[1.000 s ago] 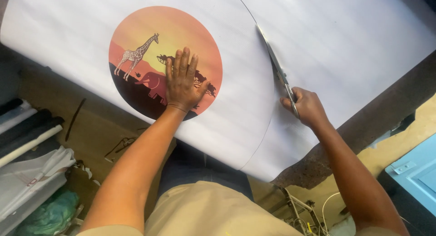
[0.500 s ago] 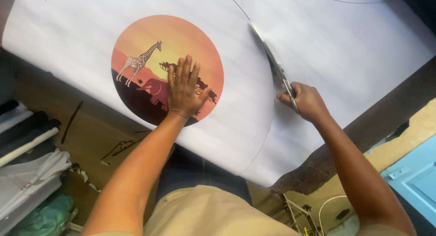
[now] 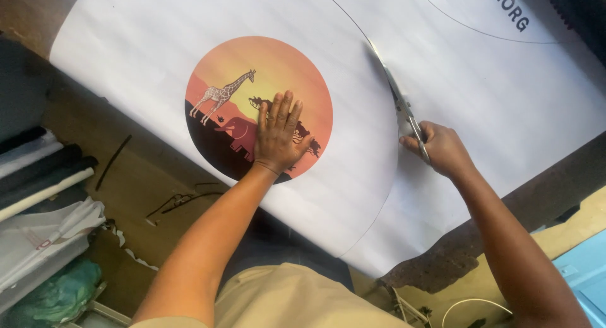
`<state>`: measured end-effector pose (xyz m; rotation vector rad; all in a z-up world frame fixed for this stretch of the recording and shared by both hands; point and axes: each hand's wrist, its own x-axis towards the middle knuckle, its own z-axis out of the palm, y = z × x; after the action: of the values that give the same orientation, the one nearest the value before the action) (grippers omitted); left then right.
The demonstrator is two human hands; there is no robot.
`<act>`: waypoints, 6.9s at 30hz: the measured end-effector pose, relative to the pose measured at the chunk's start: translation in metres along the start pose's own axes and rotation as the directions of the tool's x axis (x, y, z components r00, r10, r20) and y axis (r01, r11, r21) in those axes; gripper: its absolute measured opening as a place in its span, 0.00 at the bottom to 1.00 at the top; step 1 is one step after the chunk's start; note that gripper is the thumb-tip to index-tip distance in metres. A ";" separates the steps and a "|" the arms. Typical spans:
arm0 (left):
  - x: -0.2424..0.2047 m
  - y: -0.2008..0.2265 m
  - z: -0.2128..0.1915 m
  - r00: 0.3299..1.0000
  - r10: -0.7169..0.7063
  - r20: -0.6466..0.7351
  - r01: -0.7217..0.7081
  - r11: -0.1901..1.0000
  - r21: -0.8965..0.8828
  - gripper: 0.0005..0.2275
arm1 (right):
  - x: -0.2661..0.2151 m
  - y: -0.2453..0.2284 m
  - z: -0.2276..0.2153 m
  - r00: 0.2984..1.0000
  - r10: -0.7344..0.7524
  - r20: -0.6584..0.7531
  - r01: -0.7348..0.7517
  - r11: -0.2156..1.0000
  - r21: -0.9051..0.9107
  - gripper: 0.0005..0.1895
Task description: The person uses large scissors to cut a printed banner laid on a wooden table. They trim the edges and cut out a circular shape containing a graphic of a giraffe and elephant. After cutting, the person rolls the banner onto a black tube.
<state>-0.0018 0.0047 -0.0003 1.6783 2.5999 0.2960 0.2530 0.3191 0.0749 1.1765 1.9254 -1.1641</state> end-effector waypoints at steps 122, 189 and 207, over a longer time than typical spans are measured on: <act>0.192 -0.117 -0.039 0.892 -0.419 0.173 0.399 0.906 0.139 0.43 | 0.098 -0.189 -0.107 0.962 0.138 0.236 -0.095 0.978 -0.186 0.04; 0.191 -0.128 -0.050 0.893 -0.395 0.215 0.395 0.917 0.044 0.41 | 0.163 -0.321 -0.124 0.949 0.163 0.269 -0.005 0.863 -0.505 0.14; 0.191 -0.136 -0.058 0.899 -0.366 0.240 0.365 0.930 0.049 0.39 | 0.174 -0.353 -0.120 0.947 0.242 0.211 -0.096 0.840 -0.533 0.07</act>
<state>-0.2111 0.1159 0.0472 1.1030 2.6465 0.0638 -0.1458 0.4138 0.1166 0.8214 1.7253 -0.6078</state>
